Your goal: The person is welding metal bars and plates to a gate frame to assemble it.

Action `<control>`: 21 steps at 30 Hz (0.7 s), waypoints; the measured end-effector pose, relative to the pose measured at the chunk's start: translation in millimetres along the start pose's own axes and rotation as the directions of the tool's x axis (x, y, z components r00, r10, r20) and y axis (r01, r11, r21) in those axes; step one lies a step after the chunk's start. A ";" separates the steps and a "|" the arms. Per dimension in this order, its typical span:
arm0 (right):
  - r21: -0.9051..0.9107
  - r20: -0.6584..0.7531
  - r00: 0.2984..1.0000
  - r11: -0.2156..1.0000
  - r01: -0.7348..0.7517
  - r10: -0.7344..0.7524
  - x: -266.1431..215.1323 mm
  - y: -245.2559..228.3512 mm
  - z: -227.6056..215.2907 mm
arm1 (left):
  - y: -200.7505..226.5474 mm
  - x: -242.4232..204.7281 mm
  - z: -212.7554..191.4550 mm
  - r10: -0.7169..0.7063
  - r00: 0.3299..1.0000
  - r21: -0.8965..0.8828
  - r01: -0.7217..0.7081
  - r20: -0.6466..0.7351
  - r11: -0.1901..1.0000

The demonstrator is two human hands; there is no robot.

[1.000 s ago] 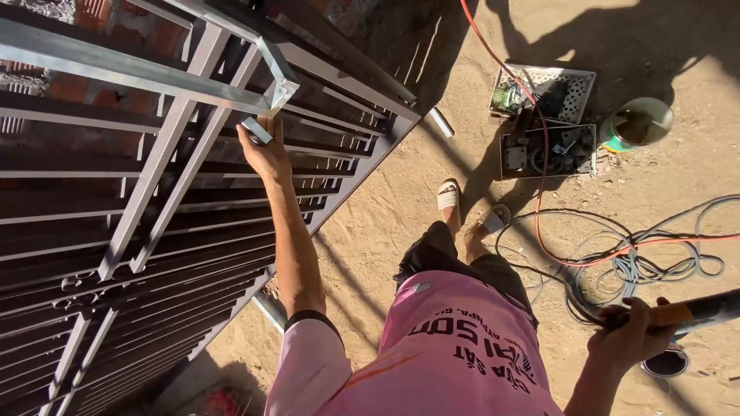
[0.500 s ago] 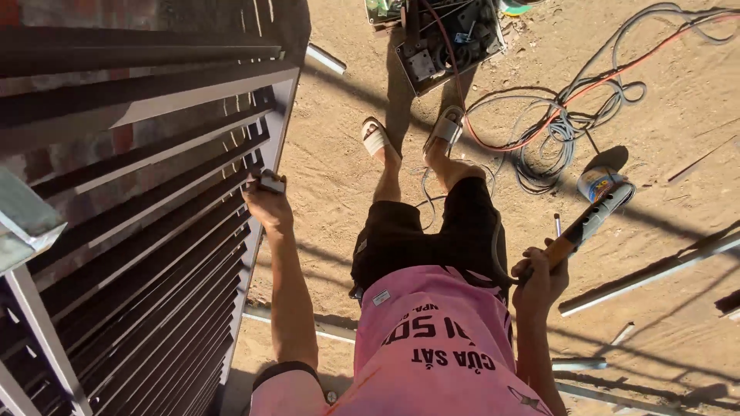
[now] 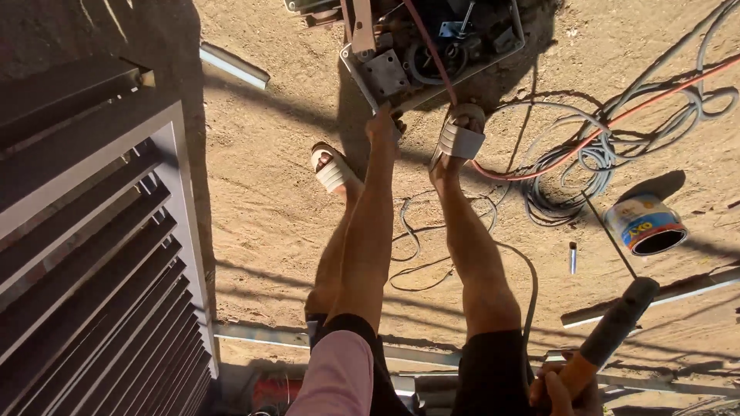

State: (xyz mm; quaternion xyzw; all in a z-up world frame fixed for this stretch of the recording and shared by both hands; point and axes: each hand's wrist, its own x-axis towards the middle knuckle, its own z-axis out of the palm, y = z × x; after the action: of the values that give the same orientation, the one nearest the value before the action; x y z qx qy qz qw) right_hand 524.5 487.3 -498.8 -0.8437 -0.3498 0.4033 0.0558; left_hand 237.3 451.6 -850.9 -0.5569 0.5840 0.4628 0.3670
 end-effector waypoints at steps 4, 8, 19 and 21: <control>0.020 -0.013 0.998 0.997 -0.068 0.068 212.3 126.7 115.3 | -8.8 55.1 56.4 -0.257 0.966 -0.291 0.248 0.007 0.924; 0.074 -0.004 0.994 0.992 -0.105 0.106 216.3 136.3 114.0 | -24.8 78.0 47.9 -0.243 0.966 -0.426 0.258 0.090 0.867; 0.294 0.335 0.941 0.944 -0.147 0.042 -82.8 34.1 -70.0 | -29.2 -165.0 -145.5 0.302 0.953 0.034 -0.301 -0.014 0.953; 0.338 0.490 0.871 0.928 -0.157 -0.031 -117.5 30.9 -81.1 | -5.0 -264.6 -240.4 0.381 0.925 0.029 -0.380 -0.019 0.925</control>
State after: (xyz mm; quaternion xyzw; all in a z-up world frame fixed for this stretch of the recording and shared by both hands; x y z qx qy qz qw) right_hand 549.2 404.7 -380.8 -0.7002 -0.2427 0.6625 0.1092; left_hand 292.3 305.9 -529.0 -0.4342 0.6909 0.5111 0.2699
